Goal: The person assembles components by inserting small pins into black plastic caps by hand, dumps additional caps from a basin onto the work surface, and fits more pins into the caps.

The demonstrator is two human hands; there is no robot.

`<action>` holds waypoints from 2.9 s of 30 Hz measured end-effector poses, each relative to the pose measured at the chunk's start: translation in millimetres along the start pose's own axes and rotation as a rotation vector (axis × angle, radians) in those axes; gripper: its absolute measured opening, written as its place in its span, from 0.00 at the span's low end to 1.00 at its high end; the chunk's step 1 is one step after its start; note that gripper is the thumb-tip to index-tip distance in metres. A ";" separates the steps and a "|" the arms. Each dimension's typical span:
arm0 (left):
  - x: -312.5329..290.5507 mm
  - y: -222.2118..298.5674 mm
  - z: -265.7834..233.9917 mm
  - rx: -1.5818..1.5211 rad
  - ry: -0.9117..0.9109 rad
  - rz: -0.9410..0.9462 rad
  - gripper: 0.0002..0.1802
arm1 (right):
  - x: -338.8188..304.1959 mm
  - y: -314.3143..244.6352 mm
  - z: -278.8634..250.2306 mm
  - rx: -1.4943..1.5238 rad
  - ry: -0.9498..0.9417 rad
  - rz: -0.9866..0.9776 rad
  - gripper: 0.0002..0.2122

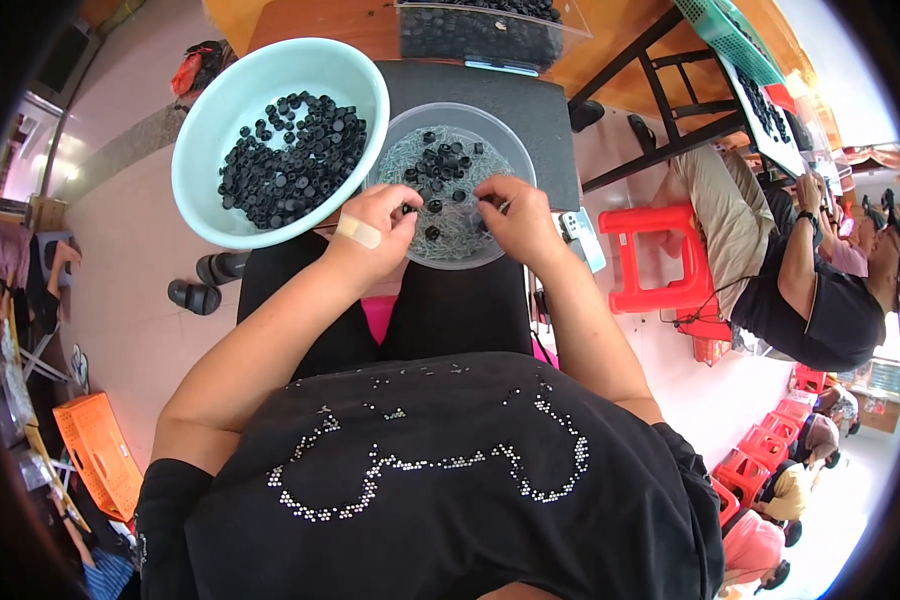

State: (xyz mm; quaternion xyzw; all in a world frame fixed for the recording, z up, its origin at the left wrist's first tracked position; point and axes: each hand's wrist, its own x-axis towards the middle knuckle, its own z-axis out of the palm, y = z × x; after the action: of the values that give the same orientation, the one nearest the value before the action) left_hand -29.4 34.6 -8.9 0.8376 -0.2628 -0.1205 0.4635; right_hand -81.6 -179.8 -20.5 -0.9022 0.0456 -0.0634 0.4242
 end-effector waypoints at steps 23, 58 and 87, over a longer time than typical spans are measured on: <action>-49.1 -27.7 -23.8 -1.255 -0.046 -0.696 0.08 | 48.2 -22.7 49.5 -0.293 -0.058 -0.244 0.07; -10.3 -16.0 -13.5 -1.239 -0.081 -0.619 0.09 | 14.6 -27.2 33.3 0.102 0.021 -0.072 0.04; -24.5 -9.0 -20.8 -1.512 -0.148 -0.621 0.12 | -7.8 -71.5 14.7 0.496 -0.137 0.136 0.05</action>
State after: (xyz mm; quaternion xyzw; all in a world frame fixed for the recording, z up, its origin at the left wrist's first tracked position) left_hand -37.6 66.9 -6.2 0.3232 0.1033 -0.4426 0.8300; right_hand -84.9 -122.0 24.8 -0.7677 0.0605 0.0172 0.6377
